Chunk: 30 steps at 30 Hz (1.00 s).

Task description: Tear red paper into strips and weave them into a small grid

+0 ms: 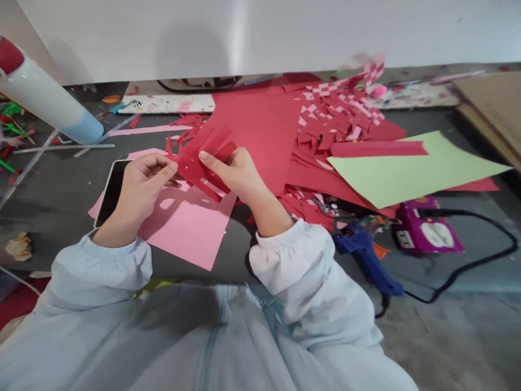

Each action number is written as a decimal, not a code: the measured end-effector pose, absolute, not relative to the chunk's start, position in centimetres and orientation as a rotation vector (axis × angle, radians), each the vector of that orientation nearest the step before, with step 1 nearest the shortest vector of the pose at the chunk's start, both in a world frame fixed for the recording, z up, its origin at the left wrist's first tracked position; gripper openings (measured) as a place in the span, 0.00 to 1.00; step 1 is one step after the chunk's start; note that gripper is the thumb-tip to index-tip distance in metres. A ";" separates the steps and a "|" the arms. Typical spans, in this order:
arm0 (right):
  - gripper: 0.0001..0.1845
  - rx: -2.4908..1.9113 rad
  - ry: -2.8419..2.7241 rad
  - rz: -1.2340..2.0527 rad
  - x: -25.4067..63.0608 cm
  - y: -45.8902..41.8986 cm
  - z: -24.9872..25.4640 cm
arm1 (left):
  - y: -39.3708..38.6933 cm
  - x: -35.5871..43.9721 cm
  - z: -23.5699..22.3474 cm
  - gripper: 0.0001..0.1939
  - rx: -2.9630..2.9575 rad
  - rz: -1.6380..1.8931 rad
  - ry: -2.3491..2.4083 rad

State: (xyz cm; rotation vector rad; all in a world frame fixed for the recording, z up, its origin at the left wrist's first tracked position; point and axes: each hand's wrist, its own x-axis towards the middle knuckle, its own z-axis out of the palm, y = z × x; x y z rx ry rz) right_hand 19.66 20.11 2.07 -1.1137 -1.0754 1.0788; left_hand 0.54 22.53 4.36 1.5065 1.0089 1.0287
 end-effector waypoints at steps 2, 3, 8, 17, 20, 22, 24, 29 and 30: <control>0.25 -1.122 -1.066 1.089 19.7 20.2 2.0 | 22.5 0.5 4.5 0.09 1.526 1.027 1.017; 0.25 -1.125 -1.064 1.091 19.7 20.2 2.0 | 22.5 0.5 4.6 0.08 1.532 1.025 1.019; 0.26 -1.130 -1.069 1.104 19.8 20.2 1.8 | 22.6 0.5 4.6 0.08 1.556 1.009 1.002; 0.22 -1.083 -1.031 1.209 19.9 20.3 1.6 | 22.5 0.5 4.8 0.10 1.570 0.958 0.986; 0.22 -1.077 -0.992 1.266 19.9 20.4 1.4 | 22.4 0.5 5.0 0.10 1.582 0.941 0.982; 0.23 -1.083 -0.965 1.295 19.9 20.5 1.3 | 22.4 0.6 5.0 0.10 1.572 0.929 0.996; 0.23 -1.076 -0.951 1.304 19.8 20.5 1.2 | 22.5 0.6 5.0 0.13 1.545 0.905 0.997; 0.24 -1.048 -0.996 1.295 19.4 20.3 1.4 | 22.7 0.6 4.5 0.22 1.495 0.726 0.970; 0.25 -1.053 -1.015 1.294 19.4 20.3 1.5 | 22.8 0.6 4.3 0.23 1.493 0.704 0.966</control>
